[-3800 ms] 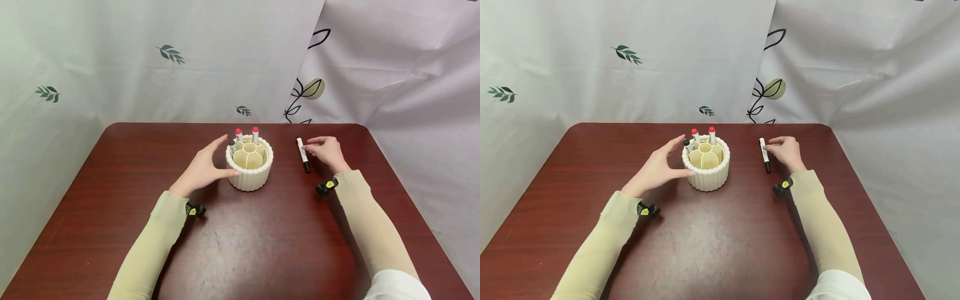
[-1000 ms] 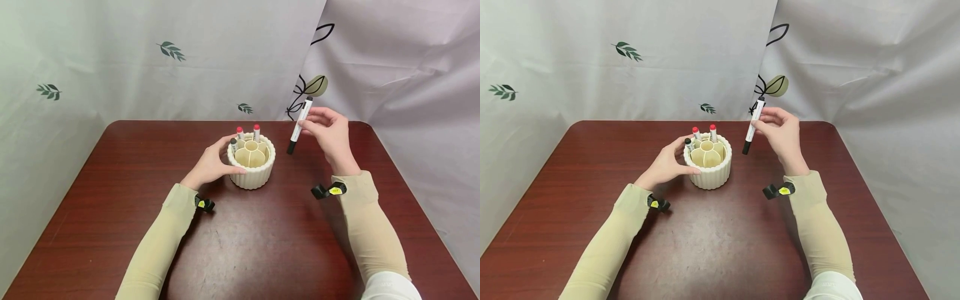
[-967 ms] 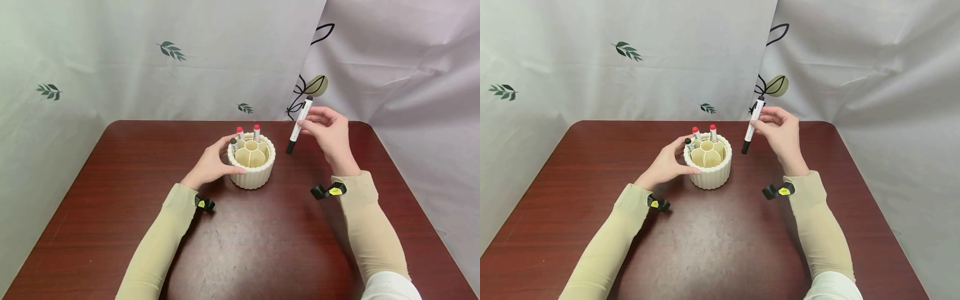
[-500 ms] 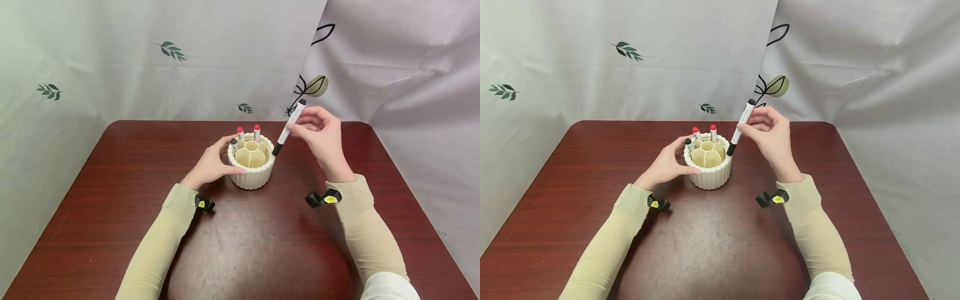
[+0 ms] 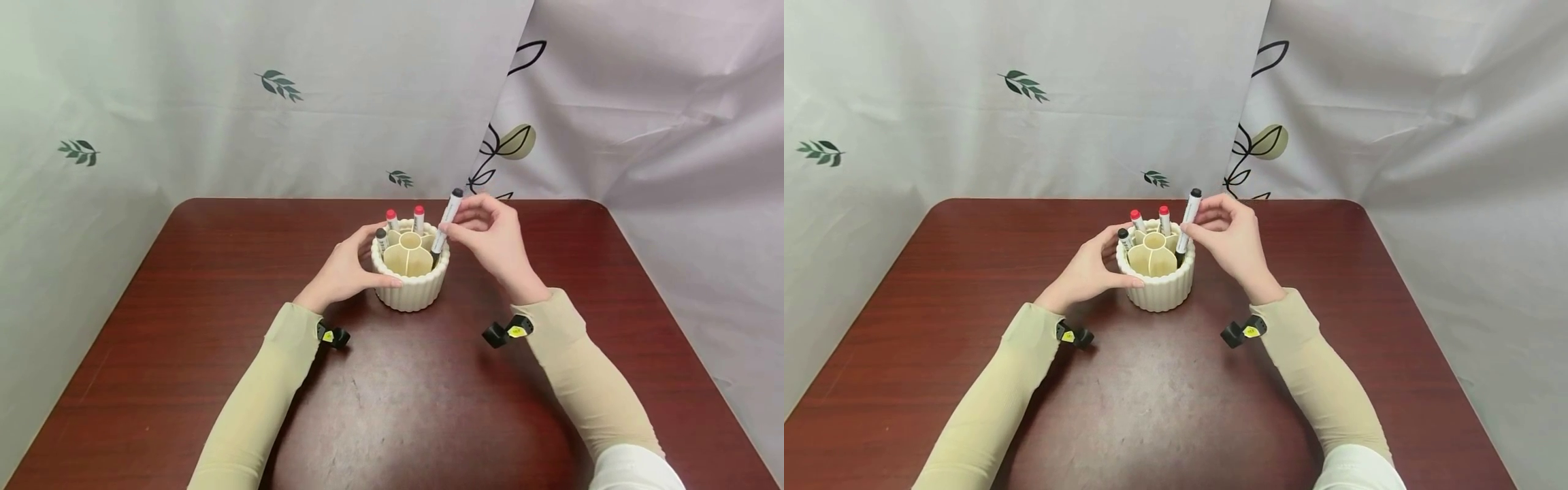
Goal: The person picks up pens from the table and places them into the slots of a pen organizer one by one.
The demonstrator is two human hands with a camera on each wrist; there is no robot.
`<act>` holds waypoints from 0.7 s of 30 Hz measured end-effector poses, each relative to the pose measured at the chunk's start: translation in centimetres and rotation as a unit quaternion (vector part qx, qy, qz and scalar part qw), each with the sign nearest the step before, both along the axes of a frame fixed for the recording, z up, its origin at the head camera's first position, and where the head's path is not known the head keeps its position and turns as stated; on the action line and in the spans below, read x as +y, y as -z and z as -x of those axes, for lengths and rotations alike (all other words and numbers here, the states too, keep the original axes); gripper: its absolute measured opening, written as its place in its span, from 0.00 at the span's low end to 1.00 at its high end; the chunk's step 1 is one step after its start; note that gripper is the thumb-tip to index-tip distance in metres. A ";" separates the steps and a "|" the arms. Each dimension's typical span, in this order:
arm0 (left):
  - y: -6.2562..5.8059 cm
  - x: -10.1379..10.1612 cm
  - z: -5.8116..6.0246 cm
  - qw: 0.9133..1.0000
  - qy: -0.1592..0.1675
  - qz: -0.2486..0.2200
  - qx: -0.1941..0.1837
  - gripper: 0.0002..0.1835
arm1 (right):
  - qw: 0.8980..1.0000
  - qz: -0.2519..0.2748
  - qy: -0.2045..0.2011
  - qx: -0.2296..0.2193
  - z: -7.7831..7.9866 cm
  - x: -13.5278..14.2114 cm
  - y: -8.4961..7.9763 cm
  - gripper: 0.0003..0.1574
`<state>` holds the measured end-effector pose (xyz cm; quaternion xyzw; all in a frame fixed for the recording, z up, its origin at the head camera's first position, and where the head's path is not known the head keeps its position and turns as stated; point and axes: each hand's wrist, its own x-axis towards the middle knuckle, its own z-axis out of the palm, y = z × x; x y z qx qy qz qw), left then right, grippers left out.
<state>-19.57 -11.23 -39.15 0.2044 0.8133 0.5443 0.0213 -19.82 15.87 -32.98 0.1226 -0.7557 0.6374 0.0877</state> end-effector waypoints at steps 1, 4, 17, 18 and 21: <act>0.1 0.0 0.0 1.000 0.001 -0.002 0.000 0.53 | 1.000 -0.010 0.000 -0.003 0.0 -0.1 0.2 0.18; 0.1 0.0 -0.1 1.000 0.002 -0.006 -0.003 0.54 | 0.999 -0.043 0.004 -0.007 -0.1 -0.3 0.7 0.17; -0.7 0.3 -0.5 1.000 0.013 -0.012 -0.014 0.56 | 0.988 -0.155 0.013 -0.013 -0.2 -0.4 1.1 0.13; -0.7 0.4 -0.5 1.000 0.013 -0.013 -0.015 0.56 | 0.987 -0.159 0.014 -0.014 -0.2 -0.4 1.1 0.13; -0.7 0.4 -0.4 1.000 0.014 -0.013 -0.017 0.56 | 0.986 -0.164 0.017 -0.013 -0.1 -0.4 1.2 0.15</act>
